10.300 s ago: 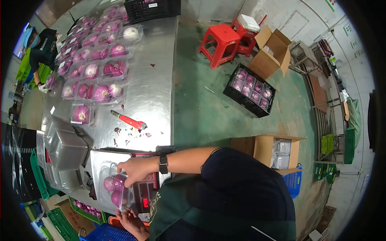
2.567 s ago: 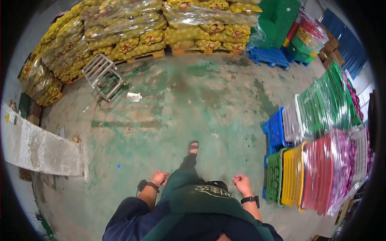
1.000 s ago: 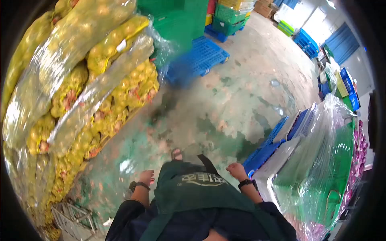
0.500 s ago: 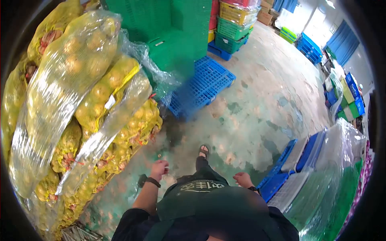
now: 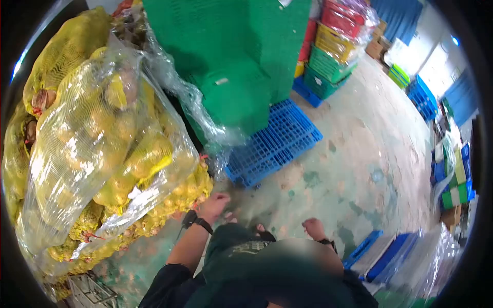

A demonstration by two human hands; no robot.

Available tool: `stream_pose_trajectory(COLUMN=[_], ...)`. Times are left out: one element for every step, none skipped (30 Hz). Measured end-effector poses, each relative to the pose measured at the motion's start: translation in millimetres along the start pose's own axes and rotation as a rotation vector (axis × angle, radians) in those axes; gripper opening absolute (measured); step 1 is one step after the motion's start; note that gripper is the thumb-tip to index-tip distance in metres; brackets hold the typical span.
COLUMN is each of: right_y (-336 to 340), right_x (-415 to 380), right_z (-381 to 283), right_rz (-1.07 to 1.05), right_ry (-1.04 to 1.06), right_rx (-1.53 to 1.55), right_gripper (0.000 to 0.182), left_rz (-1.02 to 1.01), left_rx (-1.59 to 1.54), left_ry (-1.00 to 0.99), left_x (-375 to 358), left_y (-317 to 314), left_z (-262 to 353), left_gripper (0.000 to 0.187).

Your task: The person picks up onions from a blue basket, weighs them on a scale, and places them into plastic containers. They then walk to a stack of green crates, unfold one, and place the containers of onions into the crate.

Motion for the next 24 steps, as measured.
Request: stream_pose_trajectory(right_y=[1, -5, -22, -32, -25, -27, -22, -27, -19, 3, 7, -21, -17, -13, -11, -29, -45, -44, -36, -25, -15, -3, 8, 21], right_x=[12, 20, 24, 29, 31, 32, 47, 55, 62, 72, 78, 77, 86, 93, 101, 102, 102, 107, 120, 131, 145, 160, 179, 195], right_z=[-4, 5, 32, 41, 15, 6, -15, -23, -30, -72, -79, -20, -21, -25, -24, 21, 64, 56, 41, 27, 15, 16, 15, 21], right_rz=[-0.024, -0.040, -0.009, -0.093, -0.109, -0.034, -0.109, -0.250, -0.303, -0.142, -0.035, -0.096, -0.147, -0.155, -0.162, -0.174, -0.147, 0.001, -0.093, -0.157, -0.222, -0.239, -0.254, -0.132], right_ry=[-0.070, -0.089, -0.292, -0.368, -0.581, -0.622, 0.000, 0.296, -0.070, -0.477, -0.628, -0.123, -0.253, -0.373, -0.495, -0.258, -0.033, -0.629, -0.663, -0.513, -0.358, -0.465, -0.452, -0.600], right_rx=[-0.034, -0.026, 0.094, 0.108, 0.254, 0.254, 0.090, -0.407, -0.079, 0.220, 0.358, 0.281, 0.271, 0.192, 0.111, -0.077, -0.295, 0.413, 0.351, 0.279, 0.209, 0.204, 0.195, 0.393], right_gripper=[0.027, 0.024, 0.022, 0.020, 0.017, 0.025, 0.025, 0.026, 0.027, 0.026, 0.021, 0.014, 0.011, 0.013, 0.022, 0.022, 0.021, 0.020, 0.026, 0.022, 0.024, 0.027, 0.027, 0.023], left_rz=[-0.004, -0.007, -0.028, -0.056, -0.044, -0.037, -0.036, -0.034, -0.032, -0.031, -0.032, -0.031, -0.024, 0.049, 0.120, 0.081, 0.085, 0.141, 0.201, 0.220, 0.330, 0.439, 0.543, 0.558], left_rx=[0.063, 0.128, 0.092, 0.062, 0.082, 0.102, 0.091, 0.090, 0.088, 0.076, 0.115, 0.160, 0.158, 0.208, 0.258, 0.265, 0.261, 0.283, 0.305, 0.294, 0.349, 0.406, 0.464, 0.451], left_ry=[-0.063, -0.122, -0.119, -0.116, -0.174, -0.231, -0.244, -0.230, -0.218, -0.225, -0.217, -0.209, -0.217, -0.283, -0.347, -0.303, -0.303, -0.340, -0.372, -0.369, -0.417, -0.459, -0.498, -0.489], left_x=[16, 30, 42, 55, 76, 94, 109, 125, 141, 152, 161, 171, 189, 208, 224, 233, 244, 256, 266, 278, 286, 293, 298, 304], left_y=[-13, -27, -39, -51, -61, -72, -82, -89, -93, -96, -97, -96, -96, -95, -94, -87, -80, -72, -61, -48, -32, -17, -4, 10], left_z=[26, 54, 79, 107, 134, 155, 178, 203, 231, 256, 280, 302, 317, 329, 344, 359, 370, 383, 394, 401, 409, 413, 416, 421], left_gripper=[0.035, 0.039, 0.038, 0.038, 0.039, 0.039, 0.039, 0.042, 0.044, 0.044, 0.047, 0.050, 0.050, 0.052, 0.053, 0.056, 0.056, 0.056, 0.057, 0.057, 0.056, 0.055, 0.054, 0.054])
Point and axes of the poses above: each hand's wrist, its own x-axis towards the middle knuckle, its own y-axis out of the back of the hand, z = x × y, the point moved 5 cm from there along x, towards the middle knuckle, and after that the axes turned 12 degrees about y, right-handed, at the moved point
